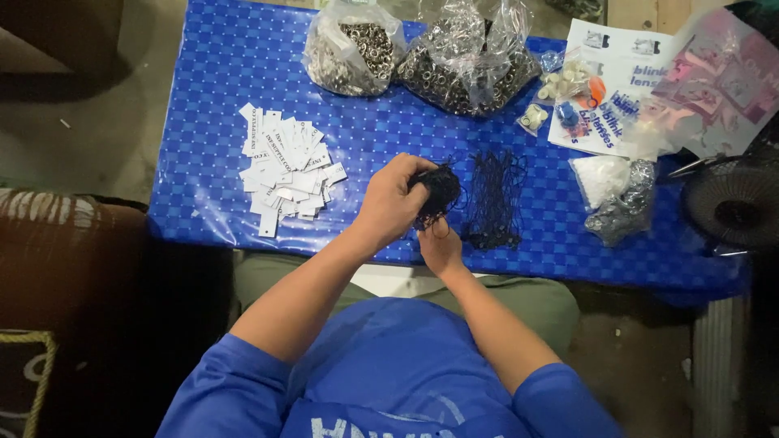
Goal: The person repeatedly picks up individual black cords from a pile on a blue table, separates them, and places them into a second pile. The task is performed by hand without tools, and the cords remain on the table throughout the clip.
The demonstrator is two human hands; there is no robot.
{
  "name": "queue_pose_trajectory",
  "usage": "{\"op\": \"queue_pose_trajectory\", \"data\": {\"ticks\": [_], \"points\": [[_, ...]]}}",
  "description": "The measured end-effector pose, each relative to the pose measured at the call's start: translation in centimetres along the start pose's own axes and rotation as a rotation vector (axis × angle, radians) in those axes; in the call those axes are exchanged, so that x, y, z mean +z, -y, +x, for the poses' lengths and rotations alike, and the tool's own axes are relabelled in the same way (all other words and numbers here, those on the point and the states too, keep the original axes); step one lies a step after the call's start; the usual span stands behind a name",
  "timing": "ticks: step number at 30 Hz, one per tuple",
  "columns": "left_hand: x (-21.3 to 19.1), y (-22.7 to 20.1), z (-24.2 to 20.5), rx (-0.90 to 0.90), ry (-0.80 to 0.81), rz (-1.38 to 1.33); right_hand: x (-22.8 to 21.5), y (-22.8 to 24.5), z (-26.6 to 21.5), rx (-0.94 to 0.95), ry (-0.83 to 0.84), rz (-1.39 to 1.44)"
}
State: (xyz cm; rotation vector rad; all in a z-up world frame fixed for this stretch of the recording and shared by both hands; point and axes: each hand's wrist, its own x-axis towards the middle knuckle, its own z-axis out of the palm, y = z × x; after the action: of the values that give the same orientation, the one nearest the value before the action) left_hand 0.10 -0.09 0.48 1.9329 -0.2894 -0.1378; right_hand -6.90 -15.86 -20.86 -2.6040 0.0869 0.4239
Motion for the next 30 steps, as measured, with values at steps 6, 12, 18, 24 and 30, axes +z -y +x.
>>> {"op": "queue_pose_trajectory", "data": {"ticks": [6, 12, 18, 24, 30], "points": [[0.4, 1.8, 0.5, -0.032, -0.035, 0.100, -4.2, 1.5, -2.1, 0.240, 0.120, 0.592], [1.9, 6.8, -0.4, -0.211, -0.045, 0.113, 1.4, -2.1, 0.3, -0.041, -0.024, -0.219], [0.8, 5.3, -0.5, -0.280, -0.104, 0.056, 0.8, -2.2, 0.8, 0.020, -0.061, -0.056], [1.8, 10.0, -0.7, -0.285, -0.070, 0.173, -6.9, 0.6, -2.0, 0.095, 0.003, 0.351], [4.8, 11.5, -4.9, -0.216, -0.235, 0.513, -16.1, 5.3, -2.8, -0.176, -0.083, 0.311]]}}
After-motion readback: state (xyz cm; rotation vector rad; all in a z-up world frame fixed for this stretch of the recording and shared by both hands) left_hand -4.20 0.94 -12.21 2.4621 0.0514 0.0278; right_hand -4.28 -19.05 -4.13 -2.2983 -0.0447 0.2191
